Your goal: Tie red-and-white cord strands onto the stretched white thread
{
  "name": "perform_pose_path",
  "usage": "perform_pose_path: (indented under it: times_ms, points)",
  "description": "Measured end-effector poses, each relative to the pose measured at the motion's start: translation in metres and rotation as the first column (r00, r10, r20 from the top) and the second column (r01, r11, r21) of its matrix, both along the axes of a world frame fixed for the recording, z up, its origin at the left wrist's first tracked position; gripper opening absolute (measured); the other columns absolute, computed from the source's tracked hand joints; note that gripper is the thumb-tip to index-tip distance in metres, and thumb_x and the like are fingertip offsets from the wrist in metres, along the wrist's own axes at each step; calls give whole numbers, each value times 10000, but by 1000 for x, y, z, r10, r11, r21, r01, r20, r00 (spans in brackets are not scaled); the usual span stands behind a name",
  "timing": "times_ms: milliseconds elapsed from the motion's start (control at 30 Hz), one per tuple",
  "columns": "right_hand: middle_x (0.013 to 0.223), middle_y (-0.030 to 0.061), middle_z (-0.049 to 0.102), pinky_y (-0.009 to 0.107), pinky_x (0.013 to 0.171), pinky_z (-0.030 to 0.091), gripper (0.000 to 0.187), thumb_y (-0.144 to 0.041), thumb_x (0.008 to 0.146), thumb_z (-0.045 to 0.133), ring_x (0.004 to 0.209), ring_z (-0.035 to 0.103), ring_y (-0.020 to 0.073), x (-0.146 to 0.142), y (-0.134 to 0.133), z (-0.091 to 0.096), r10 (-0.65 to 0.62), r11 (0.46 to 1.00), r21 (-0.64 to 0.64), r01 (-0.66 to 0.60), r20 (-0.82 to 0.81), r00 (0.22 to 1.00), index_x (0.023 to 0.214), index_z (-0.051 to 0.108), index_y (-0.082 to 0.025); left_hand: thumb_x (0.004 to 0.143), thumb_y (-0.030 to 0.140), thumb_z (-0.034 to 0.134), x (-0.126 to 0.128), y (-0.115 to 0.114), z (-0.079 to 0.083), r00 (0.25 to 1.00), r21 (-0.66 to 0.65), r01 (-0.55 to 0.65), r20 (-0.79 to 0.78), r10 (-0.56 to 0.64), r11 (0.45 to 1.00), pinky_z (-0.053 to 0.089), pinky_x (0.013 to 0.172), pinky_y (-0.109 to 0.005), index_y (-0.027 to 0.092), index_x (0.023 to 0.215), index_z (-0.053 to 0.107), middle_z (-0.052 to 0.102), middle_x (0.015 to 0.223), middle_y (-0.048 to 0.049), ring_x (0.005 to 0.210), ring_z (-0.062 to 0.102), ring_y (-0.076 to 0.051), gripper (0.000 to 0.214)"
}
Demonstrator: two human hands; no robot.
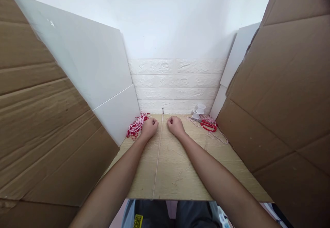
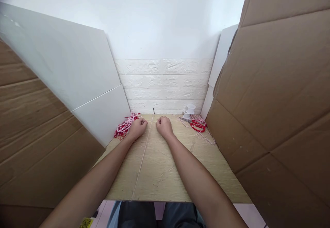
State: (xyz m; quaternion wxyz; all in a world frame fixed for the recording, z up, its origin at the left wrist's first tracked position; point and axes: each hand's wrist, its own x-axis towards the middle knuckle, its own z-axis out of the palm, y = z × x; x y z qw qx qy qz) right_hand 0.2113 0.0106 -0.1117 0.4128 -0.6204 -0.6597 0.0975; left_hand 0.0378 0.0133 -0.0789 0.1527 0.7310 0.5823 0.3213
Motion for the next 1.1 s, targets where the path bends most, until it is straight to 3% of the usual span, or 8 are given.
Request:
perform_pose_path:
  times_ms: [300, 500, 767, 967, 1100]
  points:
    - [720, 38, 656, 244, 640, 373, 149, -149, 786, 517, 673, 545, 154, 2, -2, 4, -47, 998, -45, 43, -88, 995, 715, 648, -159, 780, 218, 479, -1, 0, 3, 1000, 30, -21, -8, 21, 999, 359, 628, -277, 177, 652, 567, 630, 685, -34, 652, 530, -171, 161]
    - [728, 31, 695, 246, 647, 412, 164, -194, 778, 542, 680, 596, 165, 3, -5, 13, -84, 991, -122, 55, -249, 965, 725, 696, -171, 789, 260, 490, -1, -1, 8, 997, -88, 62, 42, -58, 994, 404, 681, -276, 161, 677, 629, 681, 740, -46, 737, 585, -191, 204]
    - [738, 15, 713, 244, 685, 460, 184, -229, 782, 569, 726, 636, 174, 5, 13, 16, 30, 975, -198, -103, -339, 940, 783, 745, -174, 784, 332, 497, 5, 4, 20, 994, -147, 98, 59, -90, 984, 386, 616, -291, 161, 604, 574, 624, 668, -40, 691, 554, -203, 260]
    - [814, 34, 740, 241, 732, 475, 188, -199, 802, 568, 754, 654, 165, -3, 15, 17, 84, 988, -94, -123, -339, 937, 816, 752, -161, 726, 313, 532, 6, 13, 22, 976, -202, 162, 179, -126, 966, 396, 626, -281, 150, 656, 631, 614, 689, -19, 716, 535, -193, 203]
    - [832, 40, 746, 245, 747, 485, 180, -158, 786, 586, 765, 657, 164, -5, 13, 18, 134, 983, -86, -162, -271, 953, 847, 755, -165, 718, 278, 509, 8, 17, 16, 976, -176, 180, 158, -152, 968, 368, 597, -278, 157, 578, 587, 556, 607, -1, 642, 499, -171, 200]
